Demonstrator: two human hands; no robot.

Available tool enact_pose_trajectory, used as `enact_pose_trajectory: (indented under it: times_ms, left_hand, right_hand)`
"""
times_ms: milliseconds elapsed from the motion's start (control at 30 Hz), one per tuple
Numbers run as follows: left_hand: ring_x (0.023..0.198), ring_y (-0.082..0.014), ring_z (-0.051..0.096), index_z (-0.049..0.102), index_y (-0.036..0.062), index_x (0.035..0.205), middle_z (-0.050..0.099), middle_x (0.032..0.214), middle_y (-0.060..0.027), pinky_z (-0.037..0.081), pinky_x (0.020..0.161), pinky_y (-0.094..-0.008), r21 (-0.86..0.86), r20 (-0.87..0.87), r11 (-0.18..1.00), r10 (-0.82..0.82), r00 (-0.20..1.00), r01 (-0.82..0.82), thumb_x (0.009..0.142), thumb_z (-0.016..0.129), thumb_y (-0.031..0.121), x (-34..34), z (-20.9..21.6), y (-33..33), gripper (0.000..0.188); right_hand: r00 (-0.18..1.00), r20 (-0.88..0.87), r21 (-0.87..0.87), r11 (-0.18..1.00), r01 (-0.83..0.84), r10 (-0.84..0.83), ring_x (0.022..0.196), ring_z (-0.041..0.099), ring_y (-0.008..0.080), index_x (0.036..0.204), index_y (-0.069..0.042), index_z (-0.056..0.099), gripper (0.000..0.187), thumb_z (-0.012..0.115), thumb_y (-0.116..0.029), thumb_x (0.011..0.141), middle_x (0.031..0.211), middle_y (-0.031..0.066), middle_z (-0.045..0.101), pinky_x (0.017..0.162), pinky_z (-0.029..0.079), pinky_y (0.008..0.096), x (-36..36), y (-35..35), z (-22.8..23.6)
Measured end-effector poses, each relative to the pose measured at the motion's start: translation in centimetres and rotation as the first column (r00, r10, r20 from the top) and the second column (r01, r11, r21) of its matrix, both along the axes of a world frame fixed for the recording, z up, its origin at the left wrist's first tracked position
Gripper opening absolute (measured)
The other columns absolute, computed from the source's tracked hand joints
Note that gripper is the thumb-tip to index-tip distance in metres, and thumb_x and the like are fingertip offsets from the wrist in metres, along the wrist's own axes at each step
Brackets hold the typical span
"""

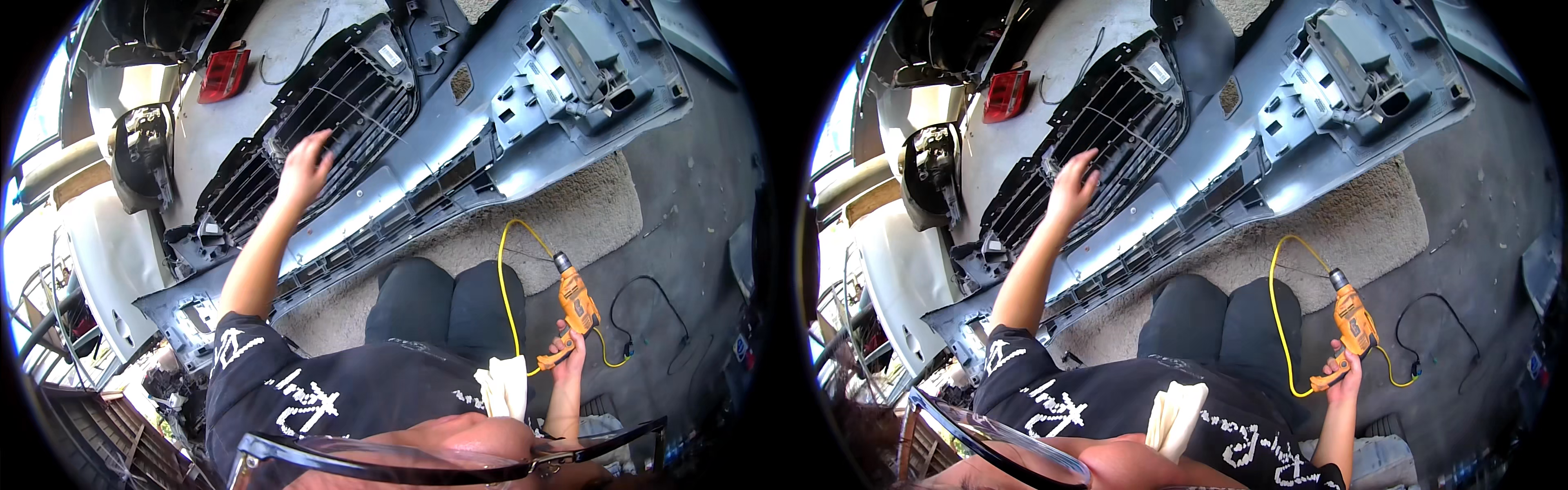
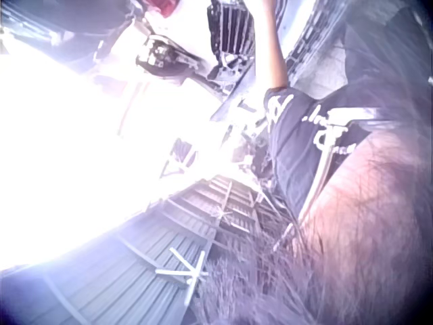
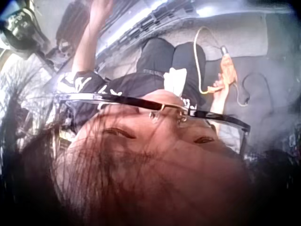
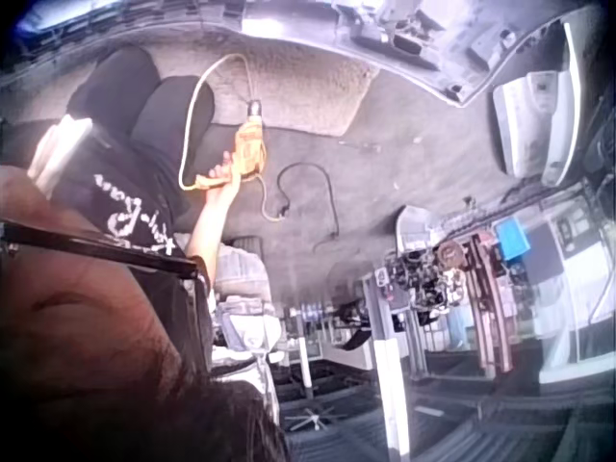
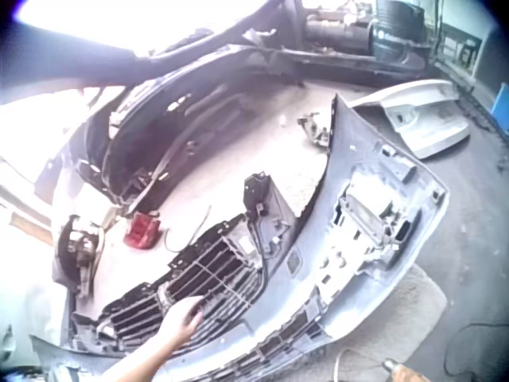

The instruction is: The person holds a power drill and uses it to drill holes into the plastic trim of a car bumper on the ground, then moves to a different section of the bumper to drill additional holes.

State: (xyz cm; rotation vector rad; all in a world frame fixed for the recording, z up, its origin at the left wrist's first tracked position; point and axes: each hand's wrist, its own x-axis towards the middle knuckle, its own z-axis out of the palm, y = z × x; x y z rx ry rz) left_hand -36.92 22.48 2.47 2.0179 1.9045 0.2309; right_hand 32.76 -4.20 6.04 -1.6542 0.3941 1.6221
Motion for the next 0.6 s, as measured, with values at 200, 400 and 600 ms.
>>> enact_pose_trajectory:
  times_ms: [200, 400, 600]
  left_hand:
    - [0.137, -0.0361, 0.061, 0.061, 0.0095, 0.149, 0.063, 0.148, -0.0146, 0.049, 0.116, -0.047, -0.243, 0.166, 0.96, -0.099, 0.981, 0.138, 0.099, 0.073, 0.018, 11.7, 2.2, -13.5, 0.052]
    - [0.155, -0.0453, 0.043, 0.046, 0.0136, 0.166, 0.044, 0.169, -0.0234, 0.037, 0.128, -0.0529, -0.525, 0.252, 0.833, -0.044, 0.967, 0.175, 0.106, 0.069, 0.038, 20.3, 2.4, -25.2, 0.069]
    - [0.163, -0.0508, 0.027, 0.037, 0.0253, 0.172, 0.026, 0.178, -0.0264, 0.031, 0.128, -0.0622, -0.628, -0.226, 0.776, -0.245, 0.943, 0.051, 0.101, 0.065, 0.063, 27.9, 1.9, -30.9, 0.085]
  right_hand:
    - [0.997, -0.066, 0.048, 0.998, 0.033, -0.03, 0.063, 0.05, 0.0119, 0.144, -0.014, 0.056, 0.046, 0.066, -0.022, 0.099, 0.125, 0.0096, 0.069, 0.059, 0.045, 0.0288, 1.7, -0.3, -1.6]
    - [0.969, -0.244, 0.187, 0.978, 0.096, -0.049, 0.064, 0.049, 0.0124, 0.146, -0.008, 0.056, 0.048, 0.065, -0.021, 0.101, 0.126, 0.0132, 0.069, 0.062, 0.045, 0.031, 3.1, -2.2, -2.7]
    - [0.926, -0.377, 0.327, 0.937, 0.125, 0.008, 0.063, 0.052, 0.0127, 0.145, -0.006, 0.056, 0.048, 0.066, -0.02, 0.1, 0.124, 0.0148, 0.069, 0.059, 0.048, 0.0312, 5.8, -5.2, -4.3]
